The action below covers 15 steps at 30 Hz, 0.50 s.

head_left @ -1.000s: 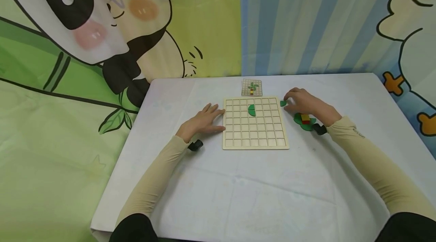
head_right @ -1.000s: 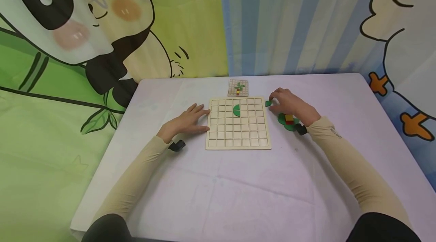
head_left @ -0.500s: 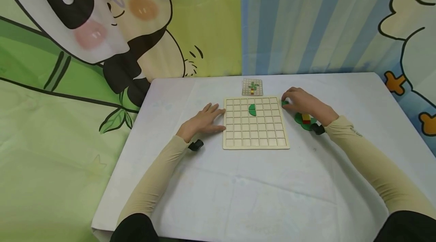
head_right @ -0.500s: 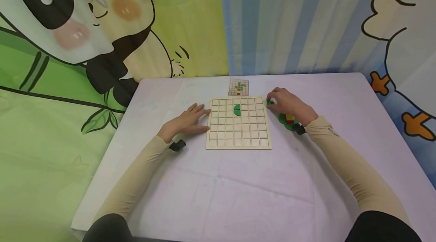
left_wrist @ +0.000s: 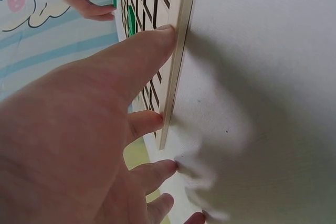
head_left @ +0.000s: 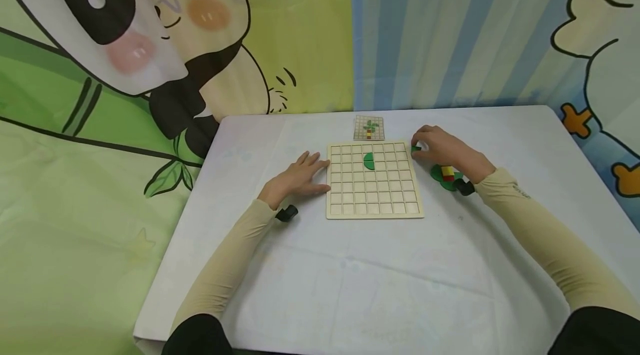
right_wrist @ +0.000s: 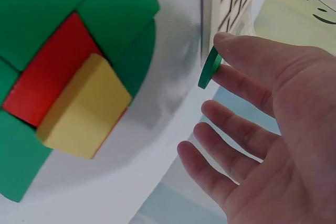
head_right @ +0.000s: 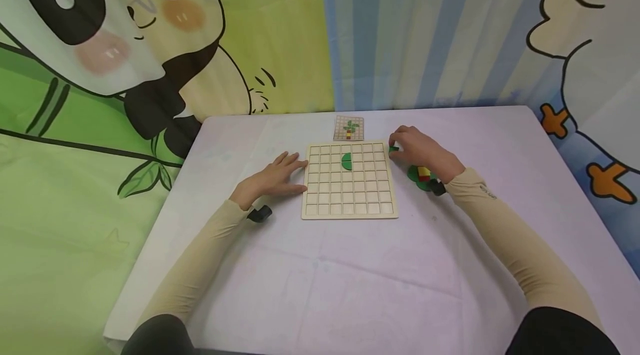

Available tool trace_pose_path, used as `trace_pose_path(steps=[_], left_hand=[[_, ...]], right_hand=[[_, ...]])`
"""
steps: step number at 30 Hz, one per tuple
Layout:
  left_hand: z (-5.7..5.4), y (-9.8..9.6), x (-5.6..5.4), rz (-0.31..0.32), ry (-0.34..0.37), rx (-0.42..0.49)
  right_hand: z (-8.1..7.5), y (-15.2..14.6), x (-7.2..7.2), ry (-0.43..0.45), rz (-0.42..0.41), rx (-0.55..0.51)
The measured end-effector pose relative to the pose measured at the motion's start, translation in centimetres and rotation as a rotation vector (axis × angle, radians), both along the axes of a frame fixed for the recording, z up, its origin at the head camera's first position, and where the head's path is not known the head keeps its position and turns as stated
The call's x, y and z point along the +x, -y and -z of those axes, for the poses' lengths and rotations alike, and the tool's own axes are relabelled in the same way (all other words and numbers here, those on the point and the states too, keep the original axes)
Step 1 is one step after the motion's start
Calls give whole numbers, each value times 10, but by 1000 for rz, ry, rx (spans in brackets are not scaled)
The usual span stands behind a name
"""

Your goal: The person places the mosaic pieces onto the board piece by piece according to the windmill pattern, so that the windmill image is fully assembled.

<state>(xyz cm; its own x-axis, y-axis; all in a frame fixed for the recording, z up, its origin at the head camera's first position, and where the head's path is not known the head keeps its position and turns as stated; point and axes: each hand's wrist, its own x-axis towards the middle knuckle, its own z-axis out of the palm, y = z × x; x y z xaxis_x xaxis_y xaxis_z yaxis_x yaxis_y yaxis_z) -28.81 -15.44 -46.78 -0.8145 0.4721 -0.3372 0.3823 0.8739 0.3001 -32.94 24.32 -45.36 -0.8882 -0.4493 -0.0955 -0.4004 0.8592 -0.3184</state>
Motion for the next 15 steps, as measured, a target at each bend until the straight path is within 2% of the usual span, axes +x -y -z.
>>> trace_pose_path(steps=[15], left_hand=[[-1, -1, 1, 3, -4, -2]], right_hand=[[-11, 21, 11, -14, -69, -26]])
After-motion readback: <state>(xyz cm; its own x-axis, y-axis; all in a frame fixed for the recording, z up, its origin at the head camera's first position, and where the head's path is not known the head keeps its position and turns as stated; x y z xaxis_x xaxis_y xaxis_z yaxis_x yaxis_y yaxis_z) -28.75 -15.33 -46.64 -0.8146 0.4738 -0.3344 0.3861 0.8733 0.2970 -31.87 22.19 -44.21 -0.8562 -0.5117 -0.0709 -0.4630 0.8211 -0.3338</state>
